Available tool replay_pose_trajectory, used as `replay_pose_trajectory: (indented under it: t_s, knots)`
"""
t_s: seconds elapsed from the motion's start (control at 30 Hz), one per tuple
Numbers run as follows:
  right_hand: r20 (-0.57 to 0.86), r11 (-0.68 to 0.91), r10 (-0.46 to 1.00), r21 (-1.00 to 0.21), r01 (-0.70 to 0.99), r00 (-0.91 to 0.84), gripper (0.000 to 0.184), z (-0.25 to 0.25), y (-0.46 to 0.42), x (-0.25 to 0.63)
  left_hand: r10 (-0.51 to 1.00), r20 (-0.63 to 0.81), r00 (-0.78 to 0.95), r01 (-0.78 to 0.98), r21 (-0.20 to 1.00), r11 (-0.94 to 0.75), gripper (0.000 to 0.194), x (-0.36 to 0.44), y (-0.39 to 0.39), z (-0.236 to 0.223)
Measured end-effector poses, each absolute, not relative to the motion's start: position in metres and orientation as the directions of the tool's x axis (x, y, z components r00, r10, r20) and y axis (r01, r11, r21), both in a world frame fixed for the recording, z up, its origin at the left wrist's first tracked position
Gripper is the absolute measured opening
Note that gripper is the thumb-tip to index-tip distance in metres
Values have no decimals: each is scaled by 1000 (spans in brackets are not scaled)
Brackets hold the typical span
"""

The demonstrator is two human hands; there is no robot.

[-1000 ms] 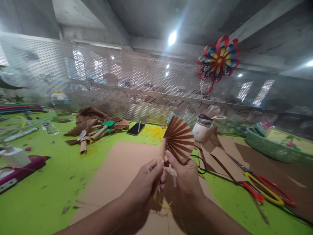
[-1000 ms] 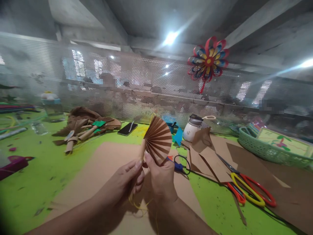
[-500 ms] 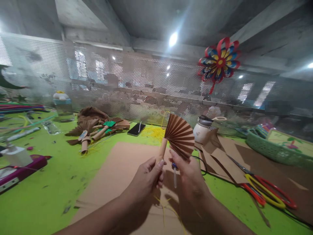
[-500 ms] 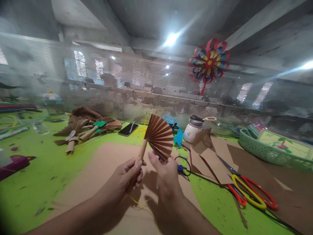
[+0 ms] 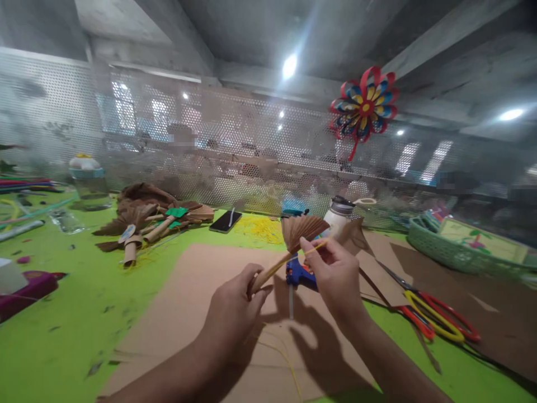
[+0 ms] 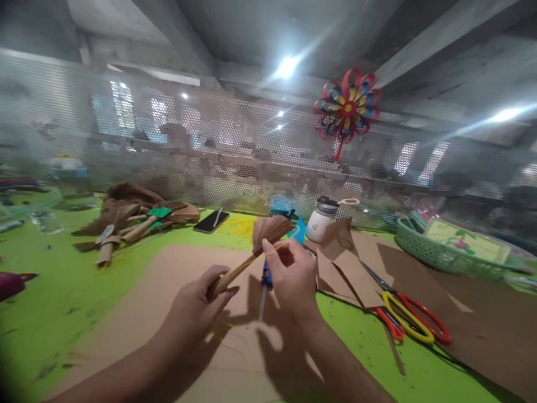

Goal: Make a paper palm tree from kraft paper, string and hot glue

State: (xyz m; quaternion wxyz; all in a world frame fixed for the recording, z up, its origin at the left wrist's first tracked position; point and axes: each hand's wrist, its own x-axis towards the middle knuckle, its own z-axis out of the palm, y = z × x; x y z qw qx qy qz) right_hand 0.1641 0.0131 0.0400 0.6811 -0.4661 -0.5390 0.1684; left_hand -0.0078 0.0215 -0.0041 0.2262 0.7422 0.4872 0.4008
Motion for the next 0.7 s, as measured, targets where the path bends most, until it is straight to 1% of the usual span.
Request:
replay_pose_trajectory:
  t_s: [0.1, 0.17, 0.2, 0.27, 0.33, 0.4, 0.5, 0.57, 0.7]
  knots:
    - [475, 475, 772, -873, 113, 422, 31, 39, 17, 165, 862, 442, 249, 620, 610, -492, 24, -10, 19, -3]
    - [433, 459, 791, -887, 49, 432, 32, 40, 18, 167, 841, 466, 275, 622, 581, -526, 26, -9, 17, -2]
    - [420, 454, 798, -891, 28, 431, 32, 40, 18, 168, 838, 465, 285, 612, 585, -532, 26, -9, 17, -1]
    - [398, 446, 817, -895, -19, 416, 32, 40, 19, 170, 855, 432, 288, 572, 638, -515, 26, -8, 17, -1]
    - [377, 432, 846, -899, -71, 378, 32, 40, 20, 170, 887, 371, 276, 511, 725, -462, 24, -7, 18, -1]
    - [352, 408, 877, -905, -121, 327, 29, 38, 21, 170, 914, 314, 257, 435, 807, -400, 21, -6, 20, 0]
    - [335, 394, 897, -902, -179, 288, 24, 32, 21, 166, 941, 253, 226, 310, 897, -316, 21, -3, 19, 1]
    - [337, 401, 890, -899, -177, 306, 23, 26, 20, 160, 953, 205, 222, 220, 942, -254, 24, 0, 18, -1]
    - [381, 428, 848, -902, -54, 368, 25, 11, 15, 143, 950, 150, 275, 32, 986, -165, 28, 6, 17, -11]
